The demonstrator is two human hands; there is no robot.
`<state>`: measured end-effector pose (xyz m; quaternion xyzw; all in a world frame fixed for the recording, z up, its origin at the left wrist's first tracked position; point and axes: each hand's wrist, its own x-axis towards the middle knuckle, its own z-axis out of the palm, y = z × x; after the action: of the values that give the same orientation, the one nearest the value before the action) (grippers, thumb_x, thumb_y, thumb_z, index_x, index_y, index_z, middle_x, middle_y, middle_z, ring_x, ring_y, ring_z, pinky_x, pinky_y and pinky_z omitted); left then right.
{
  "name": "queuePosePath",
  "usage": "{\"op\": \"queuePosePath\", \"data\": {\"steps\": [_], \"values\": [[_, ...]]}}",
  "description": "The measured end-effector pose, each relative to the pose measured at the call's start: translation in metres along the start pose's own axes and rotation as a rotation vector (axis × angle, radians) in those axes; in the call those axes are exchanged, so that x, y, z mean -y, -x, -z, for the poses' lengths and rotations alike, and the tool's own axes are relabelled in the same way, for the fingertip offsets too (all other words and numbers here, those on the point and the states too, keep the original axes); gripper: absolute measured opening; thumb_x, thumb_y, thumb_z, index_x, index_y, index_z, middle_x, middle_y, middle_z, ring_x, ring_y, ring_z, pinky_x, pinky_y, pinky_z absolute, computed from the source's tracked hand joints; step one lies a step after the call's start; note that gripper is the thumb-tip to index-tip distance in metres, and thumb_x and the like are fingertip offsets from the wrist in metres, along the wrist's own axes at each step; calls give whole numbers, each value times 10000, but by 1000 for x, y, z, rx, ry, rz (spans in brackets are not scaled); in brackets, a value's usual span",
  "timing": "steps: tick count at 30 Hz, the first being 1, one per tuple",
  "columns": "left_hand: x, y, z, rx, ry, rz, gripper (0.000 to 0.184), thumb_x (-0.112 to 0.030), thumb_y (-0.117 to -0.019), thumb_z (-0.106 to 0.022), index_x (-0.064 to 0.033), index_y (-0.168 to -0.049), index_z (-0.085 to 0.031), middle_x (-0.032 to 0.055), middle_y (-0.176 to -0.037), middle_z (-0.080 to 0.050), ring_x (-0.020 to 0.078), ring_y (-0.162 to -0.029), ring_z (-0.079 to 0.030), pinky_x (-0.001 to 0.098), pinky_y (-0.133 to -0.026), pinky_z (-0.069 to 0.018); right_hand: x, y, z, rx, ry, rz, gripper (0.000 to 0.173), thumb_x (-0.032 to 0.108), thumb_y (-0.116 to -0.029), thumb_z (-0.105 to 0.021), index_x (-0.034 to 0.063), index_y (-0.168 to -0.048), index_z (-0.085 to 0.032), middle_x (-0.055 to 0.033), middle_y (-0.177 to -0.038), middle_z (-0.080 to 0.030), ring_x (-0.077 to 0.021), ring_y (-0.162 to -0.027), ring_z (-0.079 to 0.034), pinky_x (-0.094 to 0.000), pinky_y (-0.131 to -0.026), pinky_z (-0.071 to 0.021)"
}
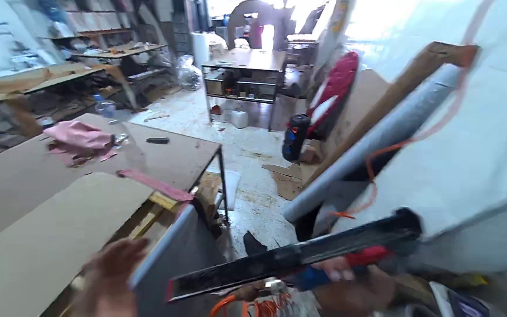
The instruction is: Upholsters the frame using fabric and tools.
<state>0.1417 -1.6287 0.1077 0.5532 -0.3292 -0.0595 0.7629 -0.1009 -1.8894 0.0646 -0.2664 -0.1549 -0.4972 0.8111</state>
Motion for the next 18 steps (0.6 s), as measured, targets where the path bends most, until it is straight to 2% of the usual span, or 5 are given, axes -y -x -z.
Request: {"op": "queuePosePath", "data": {"steps": [2,4,10,15,18], "values": [[23,6,-17,-147,381,276,719,-545,-1050,-158,-53,-1363,-579,180,-1345,-654,321,-1269,-616,512,-988,-537,-5,-10,39,133,24,-82,345,432,-924,-627,111,-986,-736,31,-837,-720,-107,-860,-712,-359,-870,-585],[36,-7,-42,-185,576,327,858,-593,-1009,-12,4,-1467,-424,215,-1462,-548,342,-1334,-554,544,-1038,-502,-25,-20,57,228,65,-177,333,422,-961,-600,117,-975,-734,24,-841,-716,-113,-874,-703,-375,-880,-571],[25,-30,-80,30,193,141,906,-613,-1033,-66,119,-1453,-397,217,-1398,-602,274,-1268,-609,459,-997,-530,-125,-2,-11,117,23,-379,242,375,-907,-681,173,-1010,-764,6,-756,-701,-162,-754,-704,-457,-800,-597],[47,-30,46,57,-847,19,426,-342,-1034,-524,-79,-1347,-644,81,-1347,-667,197,-1280,-610,437,-1101,-483,-129,-40,19,220,414,-528,159,303,-901,-681,286,-1035,-764,65,-726,-703,-103,-704,-706,-361,-757,-617],[46,-6,171,-151,-1302,94,408,-289,-948,-669,-98,-1308,-687,123,-1284,-700,290,-1211,-659,505,-1052,-518,-150,-71,26,50,923,-460,335,-20,-761,-655,89,-1078,-667,-49,-734,-703,-174,-601,-674,-372,-587,-601]]}}
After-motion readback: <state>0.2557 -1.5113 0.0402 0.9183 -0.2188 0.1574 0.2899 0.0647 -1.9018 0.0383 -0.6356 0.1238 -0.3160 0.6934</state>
